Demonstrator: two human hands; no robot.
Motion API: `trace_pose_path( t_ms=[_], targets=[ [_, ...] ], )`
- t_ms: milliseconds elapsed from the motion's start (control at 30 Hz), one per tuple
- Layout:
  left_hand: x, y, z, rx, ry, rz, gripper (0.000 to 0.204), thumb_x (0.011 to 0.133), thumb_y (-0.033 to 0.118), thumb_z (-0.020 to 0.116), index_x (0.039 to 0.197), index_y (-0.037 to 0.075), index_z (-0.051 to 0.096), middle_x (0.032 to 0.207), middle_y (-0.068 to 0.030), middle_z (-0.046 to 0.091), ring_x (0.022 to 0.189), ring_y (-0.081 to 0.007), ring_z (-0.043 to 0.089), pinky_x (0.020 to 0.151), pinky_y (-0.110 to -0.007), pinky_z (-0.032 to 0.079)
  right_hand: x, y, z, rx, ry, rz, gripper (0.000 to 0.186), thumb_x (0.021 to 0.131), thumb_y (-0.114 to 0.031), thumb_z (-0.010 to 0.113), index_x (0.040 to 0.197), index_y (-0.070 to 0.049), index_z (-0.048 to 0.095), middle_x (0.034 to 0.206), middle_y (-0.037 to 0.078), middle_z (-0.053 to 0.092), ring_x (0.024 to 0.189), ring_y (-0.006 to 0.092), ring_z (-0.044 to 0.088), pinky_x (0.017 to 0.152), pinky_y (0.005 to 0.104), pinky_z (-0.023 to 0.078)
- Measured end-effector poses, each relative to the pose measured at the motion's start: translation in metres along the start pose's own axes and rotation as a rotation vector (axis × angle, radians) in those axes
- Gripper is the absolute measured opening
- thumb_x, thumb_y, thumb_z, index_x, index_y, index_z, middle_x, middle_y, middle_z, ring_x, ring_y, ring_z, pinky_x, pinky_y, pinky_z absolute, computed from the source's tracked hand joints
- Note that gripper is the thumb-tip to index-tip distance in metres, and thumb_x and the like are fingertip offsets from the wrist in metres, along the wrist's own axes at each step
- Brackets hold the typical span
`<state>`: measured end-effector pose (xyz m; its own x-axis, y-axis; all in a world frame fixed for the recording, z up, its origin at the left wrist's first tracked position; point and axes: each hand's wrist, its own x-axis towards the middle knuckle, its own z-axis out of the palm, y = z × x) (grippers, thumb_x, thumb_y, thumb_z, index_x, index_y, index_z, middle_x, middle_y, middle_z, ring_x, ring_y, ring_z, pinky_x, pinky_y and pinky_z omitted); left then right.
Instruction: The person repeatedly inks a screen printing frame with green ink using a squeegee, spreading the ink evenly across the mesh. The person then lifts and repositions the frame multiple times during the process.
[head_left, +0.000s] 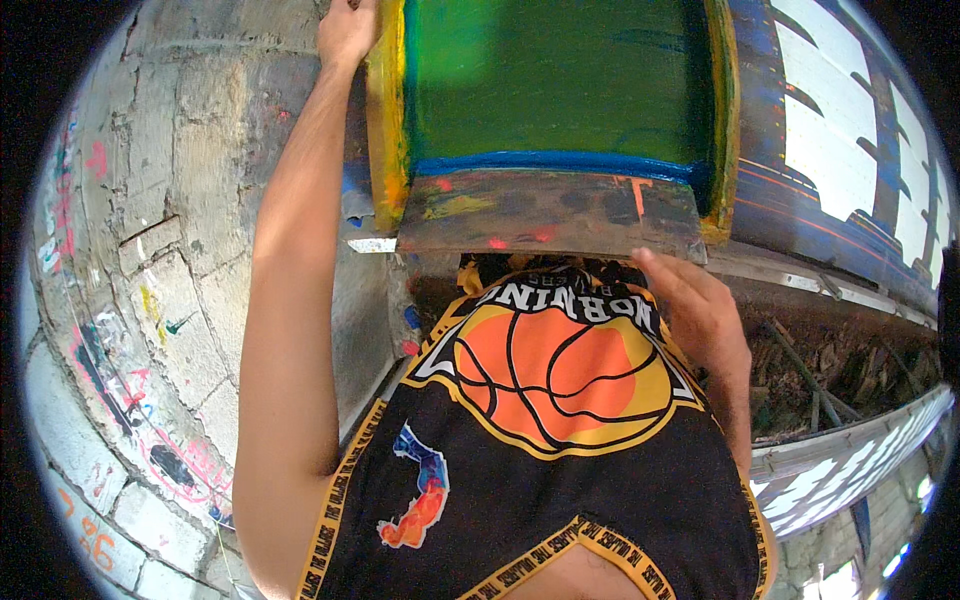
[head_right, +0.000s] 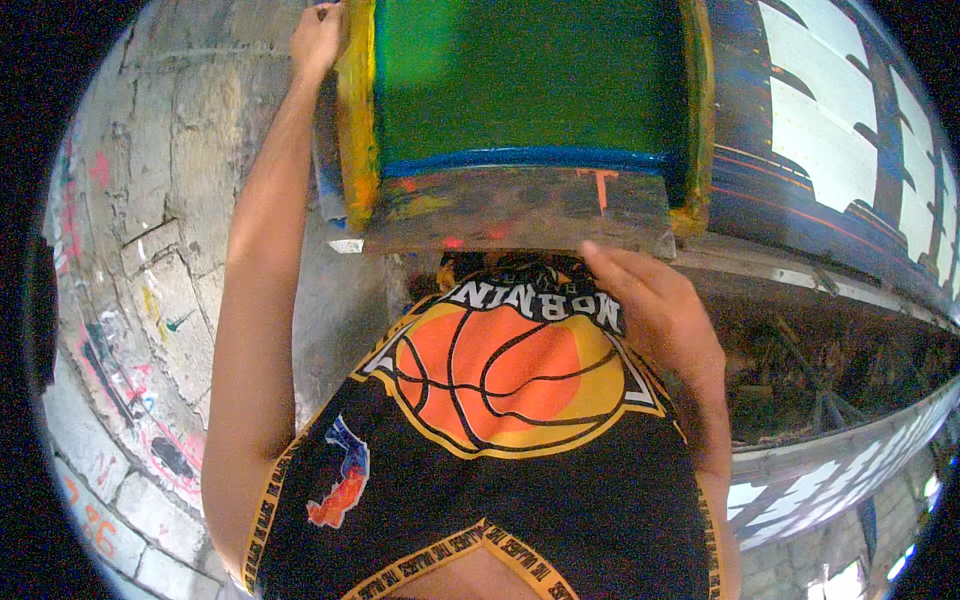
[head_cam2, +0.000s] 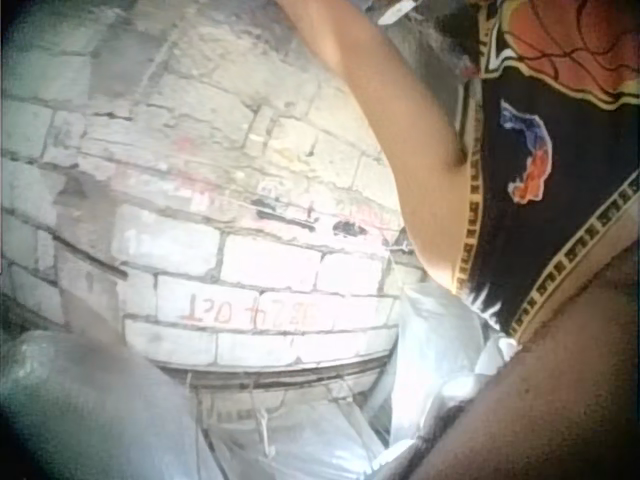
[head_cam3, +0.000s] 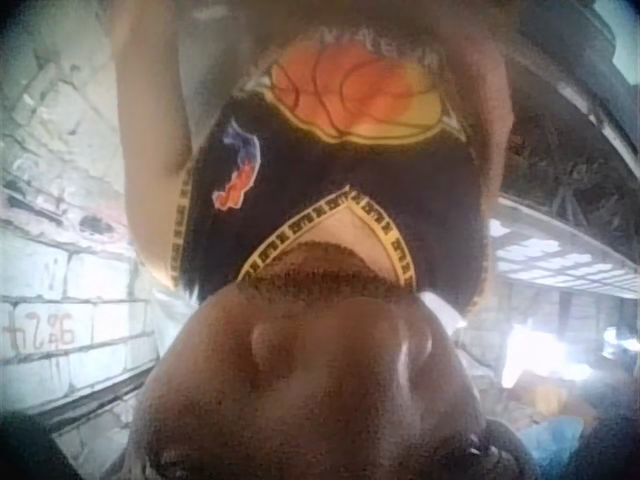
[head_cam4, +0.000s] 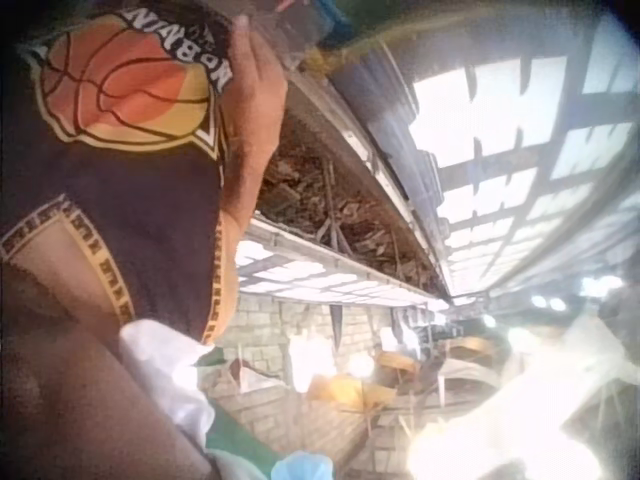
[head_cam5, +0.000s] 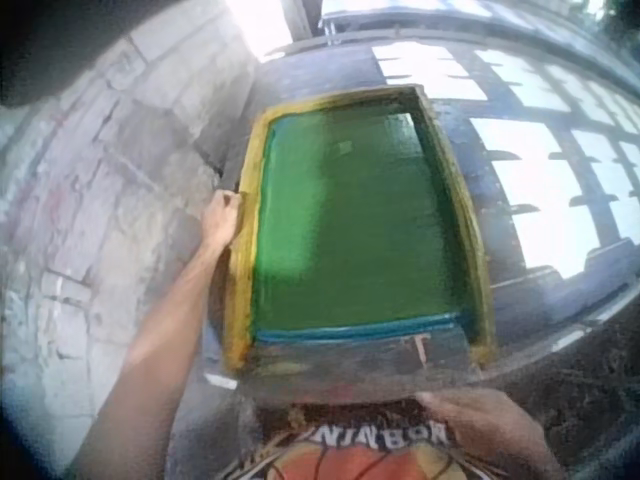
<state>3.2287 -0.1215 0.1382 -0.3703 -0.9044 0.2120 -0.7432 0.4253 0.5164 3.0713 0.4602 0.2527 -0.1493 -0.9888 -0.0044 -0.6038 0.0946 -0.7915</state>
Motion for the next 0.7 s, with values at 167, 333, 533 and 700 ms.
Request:
trace_pose_path(
  t_ms=[167, 333, 533, 700],
  targets=[
    [-0.008, 0.017, -0.008, 0.002, -0.011, -0.03, 0.042, 0.105, 0.048, 0.057, 0.121, 0.011, 0.07, 0.116, -0.0257, 0.076, 0.115, -0.0451, 0.07, 0.098, -0.052, 0.054, 0.061, -0.018, 0.037, -0.313, -0.059, -0.244, 0.067, 0.079, -0.004, 0.081, 0.143, -0.009, 0.064, 0.146, 0.013, 0.065, 0.136, 0.0382, 0.059, 0.113, 0.0484, 0.051],
    [-0.009, 0.026, -0.012, 0.078, -0.054, -0.081, 0.041, 0.106, 0.047, 0.056, 0.125, 0.012, 0.068, 0.118, -0.0259, 0.075, 0.116, -0.0458, 0.07, 0.1, -0.053, 0.053, 0.095, -0.027, 0.049, -0.473, -0.345, -0.129, 0.067, 0.076, 0.001, 0.077, 0.141, -0.008, 0.065, 0.145, 0.014, 0.062, 0.134, 0.0373, 0.059, 0.11, 0.0482, 0.052],
    [-0.004, 0.007, 0.006, -0.095, 0.041, 0.023, 0.042, 0.105, 0.042, 0.058, 0.123, 0.004, 0.065, 0.12, -0.0281, 0.074, 0.117, -0.0483, 0.068, 0.099, -0.056, 0.053, 0.121, -0.038, 0.062, -0.49, -0.066, -0.074, 0.061, 0.076, 0.006, 0.07, 0.135, -0.007, 0.067, 0.131, 0.015, 0.071, 0.121, 0.0373, 0.068, 0.102, 0.0457, 0.057],
    [-0.006, 0.007, 0.019, -0.035, 0.1, 0.059, 0.039, 0.106, 0.04, 0.058, 0.12, 0.005, 0.065, 0.116, -0.0274, 0.075, 0.112, -0.0483, 0.07, 0.096, -0.057, 0.055, 0.134, -0.036, 0.073, -0.668, -0.034, 0.163, 0.055, 0.074, 0.004, 0.074, 0.127, -0.011, 0.074, 0.125, 0.008, 0.077, 0.116, 0.0326, 0.073, 0.096, 0.0433, 0.059]
  ],
)
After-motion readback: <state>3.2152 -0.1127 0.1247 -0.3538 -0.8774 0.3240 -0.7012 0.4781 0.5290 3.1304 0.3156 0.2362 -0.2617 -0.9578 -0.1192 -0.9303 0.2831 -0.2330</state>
